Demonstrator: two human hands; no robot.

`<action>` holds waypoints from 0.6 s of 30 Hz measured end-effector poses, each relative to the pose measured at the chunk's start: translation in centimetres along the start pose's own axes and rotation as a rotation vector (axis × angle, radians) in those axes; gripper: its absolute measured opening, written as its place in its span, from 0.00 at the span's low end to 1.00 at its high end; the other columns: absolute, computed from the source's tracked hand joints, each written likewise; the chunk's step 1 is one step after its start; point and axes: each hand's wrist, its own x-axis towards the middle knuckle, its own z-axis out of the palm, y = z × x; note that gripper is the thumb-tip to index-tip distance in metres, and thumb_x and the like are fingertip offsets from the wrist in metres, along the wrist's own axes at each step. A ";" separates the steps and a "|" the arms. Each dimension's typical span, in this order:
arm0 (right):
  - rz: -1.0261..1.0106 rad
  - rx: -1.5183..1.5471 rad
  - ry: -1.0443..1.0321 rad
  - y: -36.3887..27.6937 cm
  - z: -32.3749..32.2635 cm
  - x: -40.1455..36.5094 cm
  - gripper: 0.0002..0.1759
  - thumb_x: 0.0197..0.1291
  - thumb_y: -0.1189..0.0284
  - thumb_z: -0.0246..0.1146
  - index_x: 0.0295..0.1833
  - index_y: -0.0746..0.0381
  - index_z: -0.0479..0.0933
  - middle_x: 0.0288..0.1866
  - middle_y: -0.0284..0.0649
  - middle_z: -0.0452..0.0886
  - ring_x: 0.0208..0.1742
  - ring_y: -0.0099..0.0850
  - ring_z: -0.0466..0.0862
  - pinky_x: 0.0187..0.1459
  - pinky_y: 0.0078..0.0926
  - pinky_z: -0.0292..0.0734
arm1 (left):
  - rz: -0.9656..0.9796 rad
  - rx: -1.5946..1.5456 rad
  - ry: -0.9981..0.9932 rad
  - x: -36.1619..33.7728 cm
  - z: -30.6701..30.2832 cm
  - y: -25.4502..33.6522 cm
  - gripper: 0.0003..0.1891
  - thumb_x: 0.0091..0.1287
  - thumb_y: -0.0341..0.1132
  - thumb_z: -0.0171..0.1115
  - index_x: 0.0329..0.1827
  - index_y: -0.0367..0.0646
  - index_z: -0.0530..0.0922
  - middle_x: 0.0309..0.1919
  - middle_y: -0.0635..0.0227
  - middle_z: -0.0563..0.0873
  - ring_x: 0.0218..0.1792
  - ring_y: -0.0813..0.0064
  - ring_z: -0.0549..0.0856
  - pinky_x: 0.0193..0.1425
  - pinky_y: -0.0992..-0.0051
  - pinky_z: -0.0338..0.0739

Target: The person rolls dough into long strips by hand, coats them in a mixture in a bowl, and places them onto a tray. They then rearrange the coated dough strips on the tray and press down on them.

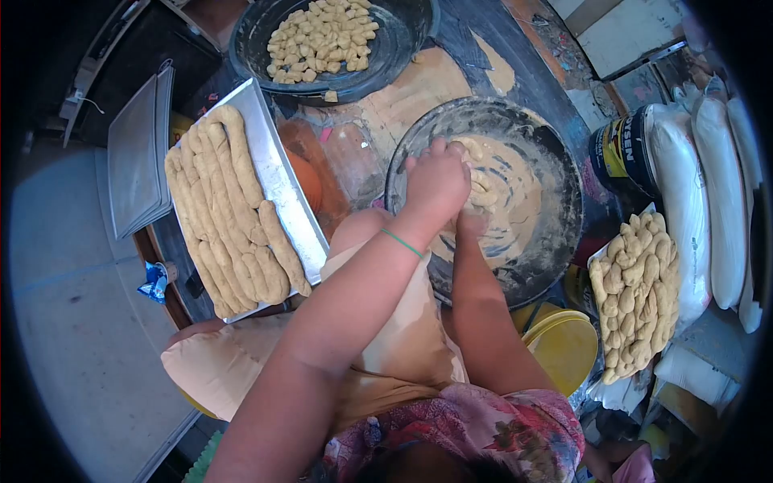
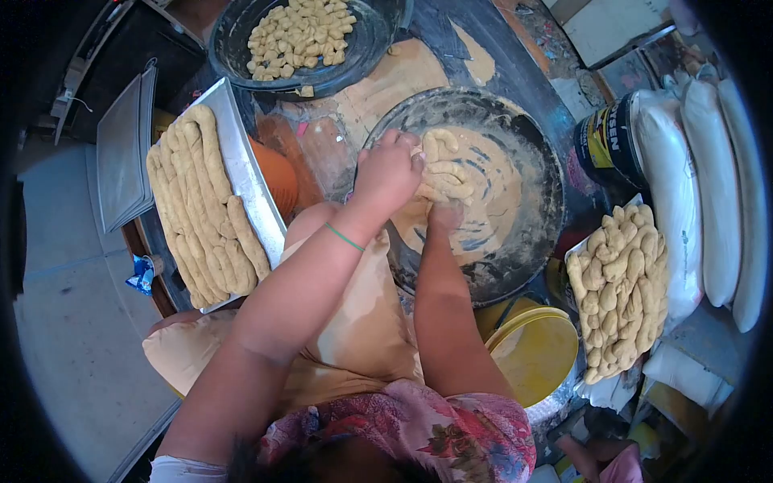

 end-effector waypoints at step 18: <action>0.248 1.237 -0.814 5.2 -8.2 -3.7 0.21 0.51 0.73 0.57 0.53 0.62 0.71 0.42 0.36 0.79 0.41 0.33 0.79 0.43 0.32 0.73 | -0.054 0.018 -0.024 -0.7 0.2 -0.3 0.17 0.64 0.38 0.55 0.55 0.43 0.74 0.51 0.57 0.77 0.54 0.57 0.77 0.55 0.55 0.66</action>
